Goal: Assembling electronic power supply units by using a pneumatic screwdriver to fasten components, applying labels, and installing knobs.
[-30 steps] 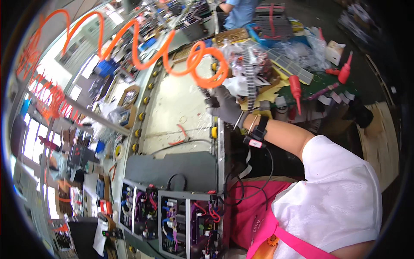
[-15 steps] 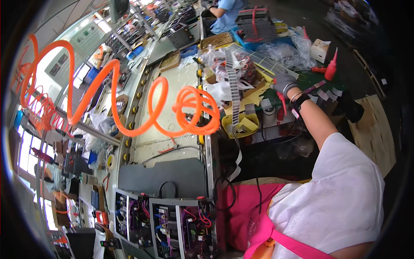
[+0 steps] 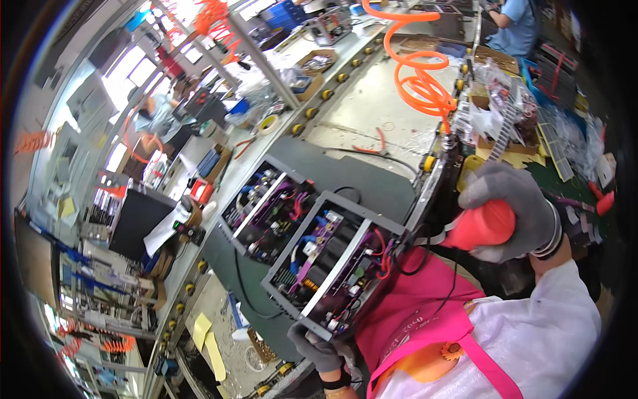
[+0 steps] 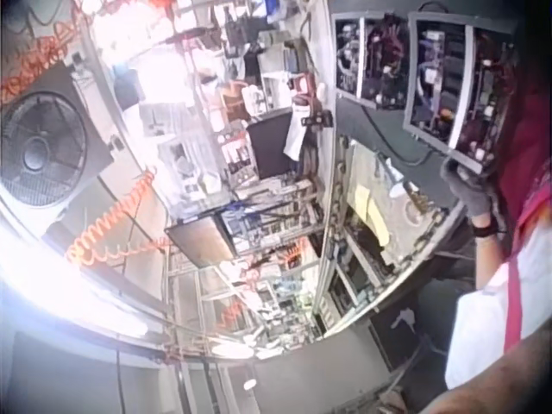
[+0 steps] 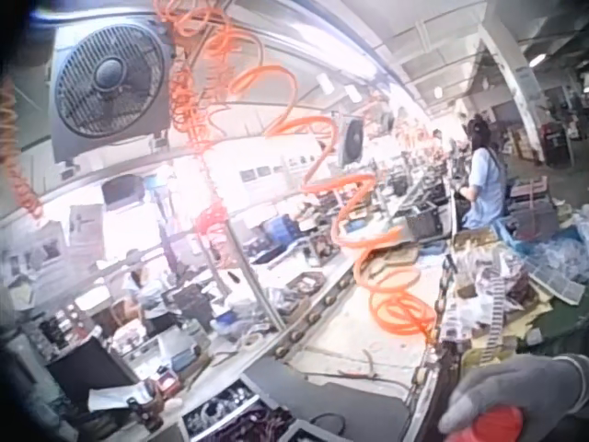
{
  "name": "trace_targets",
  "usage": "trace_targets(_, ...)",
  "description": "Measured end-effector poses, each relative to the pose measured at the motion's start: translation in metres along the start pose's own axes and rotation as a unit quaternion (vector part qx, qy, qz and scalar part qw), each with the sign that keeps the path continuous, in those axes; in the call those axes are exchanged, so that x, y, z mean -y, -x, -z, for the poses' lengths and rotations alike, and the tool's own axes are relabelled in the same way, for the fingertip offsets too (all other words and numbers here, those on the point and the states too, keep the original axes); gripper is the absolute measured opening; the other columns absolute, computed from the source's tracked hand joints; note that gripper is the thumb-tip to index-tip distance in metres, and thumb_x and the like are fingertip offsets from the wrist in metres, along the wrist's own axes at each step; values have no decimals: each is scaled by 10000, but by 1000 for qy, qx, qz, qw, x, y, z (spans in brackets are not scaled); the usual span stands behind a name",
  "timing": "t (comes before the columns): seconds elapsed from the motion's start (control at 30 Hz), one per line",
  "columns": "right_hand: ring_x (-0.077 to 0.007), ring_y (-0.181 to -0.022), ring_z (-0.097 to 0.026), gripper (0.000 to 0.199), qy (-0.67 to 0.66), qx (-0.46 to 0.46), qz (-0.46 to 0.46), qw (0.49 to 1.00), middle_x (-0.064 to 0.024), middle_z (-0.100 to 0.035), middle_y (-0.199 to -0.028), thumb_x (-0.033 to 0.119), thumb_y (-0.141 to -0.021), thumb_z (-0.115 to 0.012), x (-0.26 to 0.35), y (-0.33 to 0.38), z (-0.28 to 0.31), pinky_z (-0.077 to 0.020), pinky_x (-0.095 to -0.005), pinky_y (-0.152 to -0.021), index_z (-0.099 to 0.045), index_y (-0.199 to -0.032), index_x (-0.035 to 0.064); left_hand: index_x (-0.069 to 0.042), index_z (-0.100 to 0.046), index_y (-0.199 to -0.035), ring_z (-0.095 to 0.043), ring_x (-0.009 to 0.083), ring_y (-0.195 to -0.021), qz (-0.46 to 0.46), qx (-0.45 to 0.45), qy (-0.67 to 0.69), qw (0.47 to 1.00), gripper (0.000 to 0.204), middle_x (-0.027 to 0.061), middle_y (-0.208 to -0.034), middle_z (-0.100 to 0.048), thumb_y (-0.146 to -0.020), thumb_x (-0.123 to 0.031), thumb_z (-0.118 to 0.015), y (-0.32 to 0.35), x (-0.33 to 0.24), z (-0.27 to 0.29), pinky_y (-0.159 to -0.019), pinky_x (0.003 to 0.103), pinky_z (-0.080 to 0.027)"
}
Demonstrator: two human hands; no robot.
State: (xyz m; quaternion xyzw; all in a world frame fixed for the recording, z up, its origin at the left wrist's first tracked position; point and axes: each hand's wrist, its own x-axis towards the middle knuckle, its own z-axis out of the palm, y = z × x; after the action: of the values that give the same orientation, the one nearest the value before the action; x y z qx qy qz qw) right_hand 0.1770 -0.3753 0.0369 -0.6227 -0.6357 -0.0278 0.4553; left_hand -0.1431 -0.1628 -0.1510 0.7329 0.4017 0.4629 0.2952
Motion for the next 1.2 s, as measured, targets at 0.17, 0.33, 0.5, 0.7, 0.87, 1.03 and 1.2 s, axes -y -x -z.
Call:
trace_targets(0.17, -266, -874, -634, 477, -139, -79, 191, 968, -106, -614, -964, 146, -658, -758, -8, -143, -91, -506, -338, -778, -527, -1067, 63, 61, -476, -1167, -573, 243, -913, -12, -21, 49, 999, 726, 171, -1016, -582, -908, -613, -407, 3, -4, -2, -829, 364, -456)
trace_targets(0.33, -251, -894, -631, 454, -117, 9, 119, 986, -124, -621, -962, 209, -685, -747, -39, -252, -193, -502, -335, -810, -546, -1069, 74, 60, -482, -1159, -558, 215, -915, 57, -48, 31, 997, 731, 144, -1004, -581, -899, -621, -427, 3, 17, -3, -835, 350, -451)
trace_targets(0.5, -314, -875, -635, 467, -126, 30, 136, 982, -160, -630, -929, 230, -674, -751, -70, -306, -277, -510, -366, -779, -546, -1062, 71, 67, -523, -1085, -539, 196, -834, 136, -83, 95, 983, 652, 122, -917, -574, -924, -560, -445, -7, 52, -8, -768, 344, -451)
trace_targets(0.7, -363, -867, -631, 489, -114, 63, 169, 977, -185, -634, -905, 235, -663, -746, -90, -331, -330, -509, -397, -752, -534, -1069, 65, 64, -551, -1003, -576, 202, -773, 108, -94, 41, 989, 551, 131, -864, -603, -950, -476, -454, -6, 64, -12, -690, 316, -463)
trace_targets(0.87, -362, -861, -630, 473, -101, 115, 175, 973, -179, -630, -914, 223, -667, -734, -93, -333, -341, -501, -401, -762, -537, -1068, 67, 59, -568, -945, -592, 197, -748, 129, -88, 14, 988, 640, 120, -802, -611, -924, -567, -433, -7, 61, -13, -690, 317, -477)
trace_targets(1.03, -360, -860, -631, 460, -89, 72, 222, 968, -177, -634, -915, 228, -671, -733, -86, -337, -337, -503, -392, -767, -544, -1057, 64, 56, -567, -947, -588, 195, -746, 118, -90, 12, 989, 613, 119, -821, -617, -924, -546, -451, -8, 60, -13, -683, 322, -474)
trace_targets(1.2, -259, -884, -638, 447, -121, -46, 163, 978, -129, -635, -955, 225, -657, -743, -88, -332, -263, -512, -352, -790, -571, -1040, 70, 58, -568, -966, -589, 203, -760, 112, -70, 5, 991, 566, 120, -849, -623, -926, -499, -479, -7, 58, -11, -697, 327, -476)
